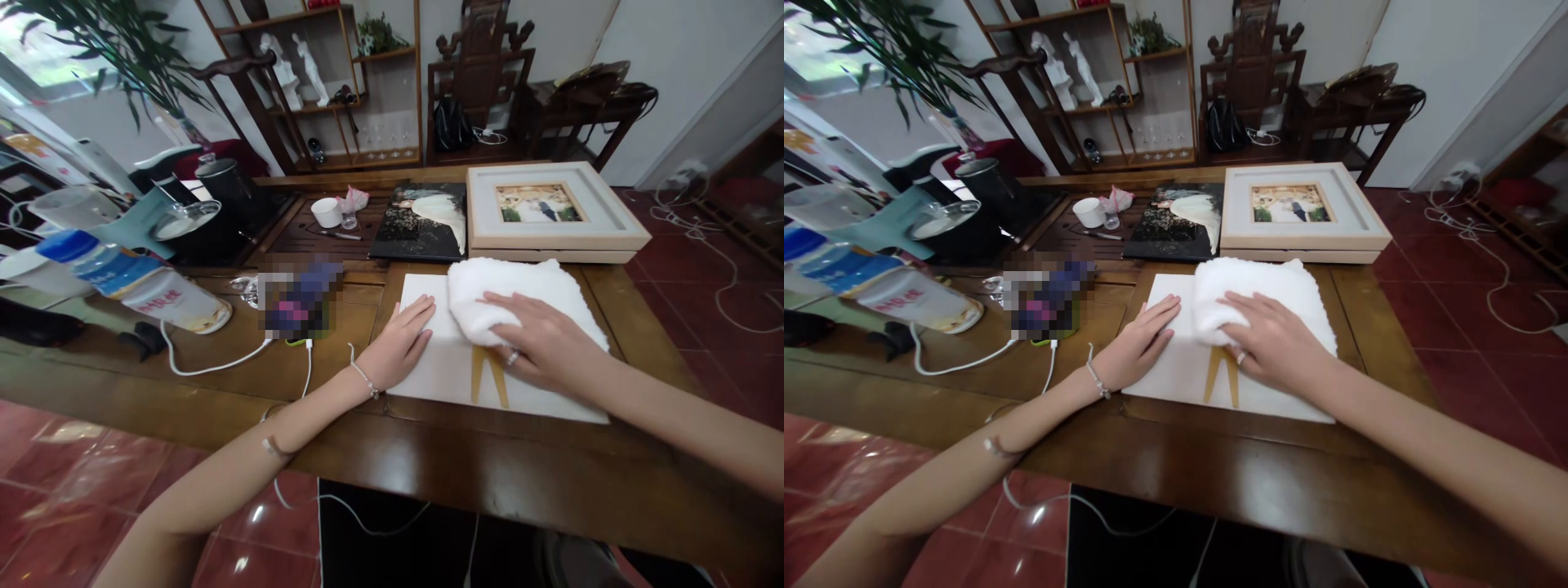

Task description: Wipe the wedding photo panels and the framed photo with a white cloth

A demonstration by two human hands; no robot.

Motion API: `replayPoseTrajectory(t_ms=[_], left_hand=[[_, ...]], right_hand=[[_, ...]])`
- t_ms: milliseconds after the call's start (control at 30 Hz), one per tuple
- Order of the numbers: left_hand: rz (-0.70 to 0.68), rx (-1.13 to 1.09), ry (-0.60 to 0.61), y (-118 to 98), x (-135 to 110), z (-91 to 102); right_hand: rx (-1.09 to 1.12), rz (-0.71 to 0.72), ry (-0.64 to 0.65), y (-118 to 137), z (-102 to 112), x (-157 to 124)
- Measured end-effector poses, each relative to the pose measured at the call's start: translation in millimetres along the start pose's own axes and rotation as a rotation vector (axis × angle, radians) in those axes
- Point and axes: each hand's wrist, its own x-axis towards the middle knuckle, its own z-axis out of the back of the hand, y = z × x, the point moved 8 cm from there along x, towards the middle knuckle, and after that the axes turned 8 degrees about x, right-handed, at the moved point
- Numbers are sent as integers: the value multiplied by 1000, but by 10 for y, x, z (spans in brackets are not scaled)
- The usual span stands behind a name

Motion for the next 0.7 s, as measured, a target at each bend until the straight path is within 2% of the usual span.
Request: replayPoseTrajectory(t_ms=[133, 233, 300, 433, 500, 600, 700], left_hand=[[-3, -6, 0, 7, -4, -6], [5, -37, -7, 6, 4, 0], [23, -80, -54, 12, 13, 50], [67, -174, -238, 30, 7, 242], [83, -206, -280, 30, -2, 295], [88, -227, -251, 7, -8, 283], [88, -209, -178, -12, -10, 215]], right_hand=[[-17, -155, -23, -295, -22, 92], [-18, -189, -45, -258, -60, 128], [-12, -119, -15, -70, -123, 139], [86, 88, 141, 517, -274, 63], [164, 152, 185, 804, -273, -23], [268, 207, 251, 1117, -210, -167], [312, 182, 276, 1179, -79, -242]])
